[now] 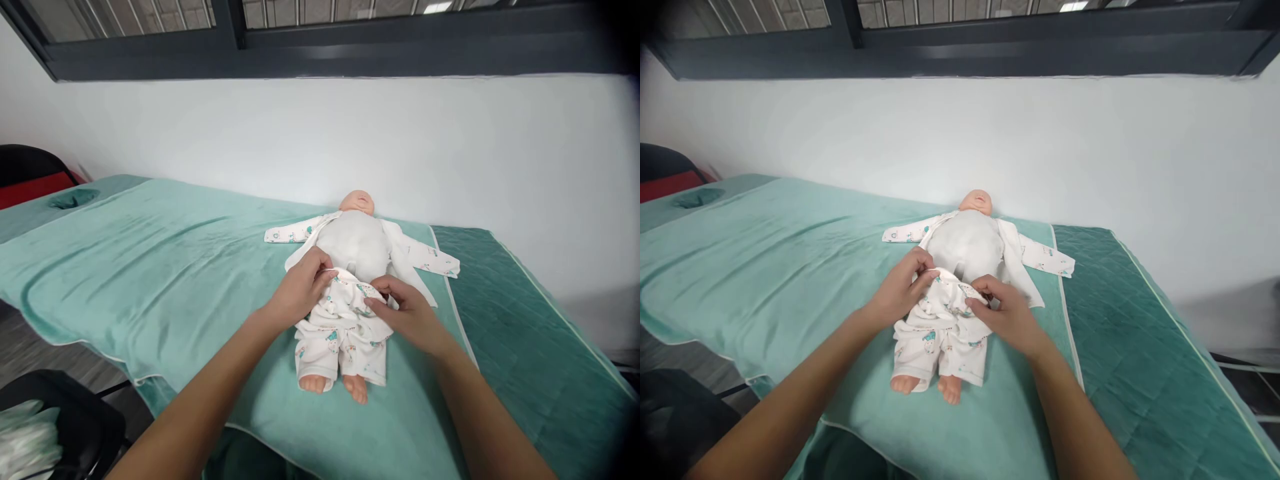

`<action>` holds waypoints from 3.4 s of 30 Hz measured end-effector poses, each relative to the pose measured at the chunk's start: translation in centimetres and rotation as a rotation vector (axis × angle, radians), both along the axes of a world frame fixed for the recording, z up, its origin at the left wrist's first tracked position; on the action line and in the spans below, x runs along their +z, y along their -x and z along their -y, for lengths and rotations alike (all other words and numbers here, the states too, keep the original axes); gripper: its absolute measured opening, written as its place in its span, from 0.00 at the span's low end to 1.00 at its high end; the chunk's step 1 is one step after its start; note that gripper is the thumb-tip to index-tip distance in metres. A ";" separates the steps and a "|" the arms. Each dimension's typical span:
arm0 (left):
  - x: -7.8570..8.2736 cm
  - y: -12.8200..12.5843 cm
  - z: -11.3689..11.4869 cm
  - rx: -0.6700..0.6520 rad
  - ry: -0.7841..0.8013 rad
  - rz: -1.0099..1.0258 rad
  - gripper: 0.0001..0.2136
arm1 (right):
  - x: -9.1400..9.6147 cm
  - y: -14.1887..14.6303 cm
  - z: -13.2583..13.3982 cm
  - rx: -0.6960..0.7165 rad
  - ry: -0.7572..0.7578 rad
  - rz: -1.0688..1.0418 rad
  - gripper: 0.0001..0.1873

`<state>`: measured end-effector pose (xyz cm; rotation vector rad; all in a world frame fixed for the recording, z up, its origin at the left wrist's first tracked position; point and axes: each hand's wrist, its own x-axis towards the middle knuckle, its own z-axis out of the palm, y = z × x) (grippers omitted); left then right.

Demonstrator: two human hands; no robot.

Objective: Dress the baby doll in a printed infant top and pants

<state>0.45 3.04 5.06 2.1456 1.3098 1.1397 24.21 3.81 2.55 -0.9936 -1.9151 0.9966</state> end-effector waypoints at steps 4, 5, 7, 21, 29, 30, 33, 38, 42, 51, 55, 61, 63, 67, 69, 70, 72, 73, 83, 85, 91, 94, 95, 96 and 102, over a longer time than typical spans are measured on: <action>0.1 0.1 0.5 -0.100 0.030 -0.162 0.06 | -0.7 0.9 -0.1 -0.203 -0.048 -0.127 0.04; 0.1 0.1 0.7 -0.112 0.030 -0.204 0.07 | -0.8 1.0 -0.1 -0.243 -0.046 -0.144 0.04; 0.1 -0.1 1.0 -0.082 0.015 -0.262 0.08 | -0.8 1.2 -0.1 -0.317 -0.069 -0.136 0.06; 1.1 -0.3 -4.3 0.153 0.167 0.048 0.04 | -0.7 -0.5 -1.8 -0.249 0.088 0.027 0.18; -3.3 1.0 -6.1 0.088 0.375 0.518 0.10 | -1.3 -1.7 -2.4 -0.053 0.261 -0.018 0.19; -3.7 1.2 -5.9 0.070 0.378 0.553 0.10 | -1.2 -1.9 -2.5 -0.017 0.280 -0.033 0.18; -4.0 1.6 -5.4 0.030 0.434 0.600 0.12 | -0.7 -2.4 -2.4 0.064 0.325 -0.060 0.15; -3.7 1.9 -5.3 0.019 0.474 0.593 0.12 | 0.1 -2.7 -1.8 0.128 0.363 -0.019 0.15; -3.7 1.8 -5.3 0.024 0.485 0.592 0.13 | -0.2 -2.5 -1.7 0.100 0.315 0.022 0.14; -4.1 1.6 -5.1 0.045 0.422 0.576 0.14 | -1.1 -2.0 -3.1 -0.184 0.097 -0.088 0.15; -4.1 1.7 -5.1 0.041 0.423 0.577 0.15 | -0.7 -2.2 -4.5 -0.305 0.048 -0.057 0.15; -4.1 1.9 -5.1 0.041 0.421 0.556 0.14 | 1.4 -2.3 -6.3 -0.506 -0.154 0.137 0.11; -4.2 2.0 -5.3 0.049 0.403 0.565 0.14 | 1.4 -1.8 -6.7 -0.545 -0.201 0.143 0.11; -4.8 2.1 -5.7 0.106 0.376 0.594 0.13 | -0.2 -0.9 -6.8 -0.513 -0.050 0.026 0.15; -5.0 2.0 -5.9 0.137 0.369 0.603 0.13 | -1.2 -0.9 -6.7 -0.454 0.031 -0.037 0.16; -5.1 2.0 -6.0 0.149 0.365 0.611 0.12 | -1.5 -1.0 -6.6 -0.421 0.057 -0.051 0.16; -5.3 2.0 -6.2 0.176 0.364 0.645 0.12 | -1.8 -1.4 -6.4 -0.362 0.097 -0.055 0.17; -5.3 2.0 -6.3 0.188 0.369 0.667 0.12 | -1.9 -1.6 -6.4 -0.338 0.115 -0.056 0.17; -4.9 2.2 -6.1 0.170 0.419 0.659 0.12 | -1.6 -2.4 -5.9 -0.112 0.100 -0.135 0.16; -4.8 2.4 -5.8 0.148 0.435 0.644 0.12 | -1.3 -2.5 -5.8 -0.077 0.078 -0.079 0.14; -5.0 2.7 -5.8 0.113 0.446 0.623 0.11 | -0.2 -3.2 -5.1 0.099 0.051 0.157 0.19; -5.2 2.7 -6.1 0.113 0.471 0.682 0.11 | -0.2 -3.6 -5.0 0.145 0.168 0.228 0.23; -5.2 2.6 -6.2 0.111 0.483 0.717 0.10 | -0.3 -3.8 -5.0 0.152 0.205 0.234 0.24; -5.3 2.6 -6.3 0.108 0.494 0.764 0.10 | -0.5 -3.9 -5.1 0.156 0.231 0.229 0.25; -4.9 2.4 -6.6 0.227 0.515 1.028 0.10 | -1.6 -4.1 -5.9 -0.141 0.222 0.138 0.26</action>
